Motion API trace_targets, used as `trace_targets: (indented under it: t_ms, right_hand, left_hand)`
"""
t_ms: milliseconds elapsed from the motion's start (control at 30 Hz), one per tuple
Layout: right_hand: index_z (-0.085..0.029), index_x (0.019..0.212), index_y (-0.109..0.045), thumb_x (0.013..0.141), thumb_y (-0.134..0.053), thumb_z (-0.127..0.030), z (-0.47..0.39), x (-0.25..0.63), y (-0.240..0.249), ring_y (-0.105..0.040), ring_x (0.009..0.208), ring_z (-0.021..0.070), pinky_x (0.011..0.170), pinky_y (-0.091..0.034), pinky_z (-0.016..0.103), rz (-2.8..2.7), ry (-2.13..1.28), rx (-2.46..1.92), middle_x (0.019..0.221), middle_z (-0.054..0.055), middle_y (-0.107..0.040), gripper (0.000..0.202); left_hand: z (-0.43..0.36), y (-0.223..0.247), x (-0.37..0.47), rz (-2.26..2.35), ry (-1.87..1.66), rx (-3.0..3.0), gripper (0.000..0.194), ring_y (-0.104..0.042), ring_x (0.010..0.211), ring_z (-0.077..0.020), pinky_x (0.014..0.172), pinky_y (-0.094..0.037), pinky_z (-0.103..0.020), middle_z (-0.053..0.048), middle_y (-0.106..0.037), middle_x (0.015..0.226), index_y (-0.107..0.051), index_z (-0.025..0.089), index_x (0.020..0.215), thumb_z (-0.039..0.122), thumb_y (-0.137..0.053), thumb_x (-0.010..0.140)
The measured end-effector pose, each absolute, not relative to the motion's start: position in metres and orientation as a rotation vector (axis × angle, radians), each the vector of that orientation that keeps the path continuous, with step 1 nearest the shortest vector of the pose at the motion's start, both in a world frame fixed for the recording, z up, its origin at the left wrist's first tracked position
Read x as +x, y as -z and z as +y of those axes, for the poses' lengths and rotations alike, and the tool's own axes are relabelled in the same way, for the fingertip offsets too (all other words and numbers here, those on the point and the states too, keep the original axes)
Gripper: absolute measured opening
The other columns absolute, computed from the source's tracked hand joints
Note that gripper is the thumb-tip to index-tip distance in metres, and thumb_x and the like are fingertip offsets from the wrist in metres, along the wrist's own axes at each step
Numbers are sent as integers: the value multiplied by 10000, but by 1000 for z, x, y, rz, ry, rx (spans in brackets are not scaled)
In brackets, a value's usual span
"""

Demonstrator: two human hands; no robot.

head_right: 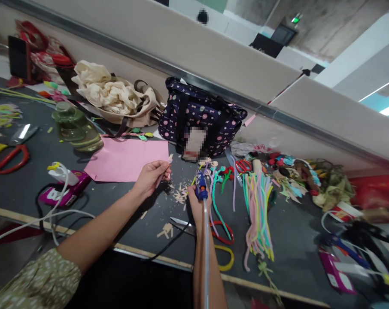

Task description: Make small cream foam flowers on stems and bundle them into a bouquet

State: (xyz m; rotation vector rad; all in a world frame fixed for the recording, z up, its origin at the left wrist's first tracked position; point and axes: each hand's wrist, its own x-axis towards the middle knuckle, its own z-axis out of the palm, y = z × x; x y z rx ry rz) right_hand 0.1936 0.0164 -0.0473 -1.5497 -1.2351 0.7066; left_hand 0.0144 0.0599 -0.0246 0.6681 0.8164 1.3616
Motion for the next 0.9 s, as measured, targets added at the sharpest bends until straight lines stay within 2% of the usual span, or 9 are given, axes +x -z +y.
trace_targets:
  t_ms: [167,433,667,900]
  right_hand:
    - [-180,783,-579,737,-611,-390,22,199,56,-550,647,149,650,-446,276,-1435,-662,-1585,710,-1,-597,217]
    - [-224,897,-534,729,-595,-350,22,202,66,-560,601,167,583,-428,279,-1656,-695,-1632,718,-1,-612,218]
    - [-233,845,-513,710,-581,-322,20,194,64,-552,575,163,533,-386,251,-1714,-626,-1795,695,-14,-604,175]
    - [-221,873,-505,754,-549,-370,22,198,63,-550,575,161,562,-415,269,-1650,-502,-1729,680,-12,-579,195]
  left_hand:
    - [60,25,14,804,-1331,624,333,-549,561,-80,544,-494,-210,-26,-630,686,-648,118,780,388,-778,633]
    - [58,23,15,872,-1392,656,301,-507,526,-56,508,-443,-180,14,-571,669,-645,142,732,400,-761,629]
    - [57,22,17,912,-1402,697,314,-472,504,-54,485,-417,-174,15,-560,644,-638,144,711,425,-751,632]
    - [54,23,20,904,-1373,698,310,-452,494,-52,470,-397,-172,28,-547,622,-654,145,737,415,-757,625]
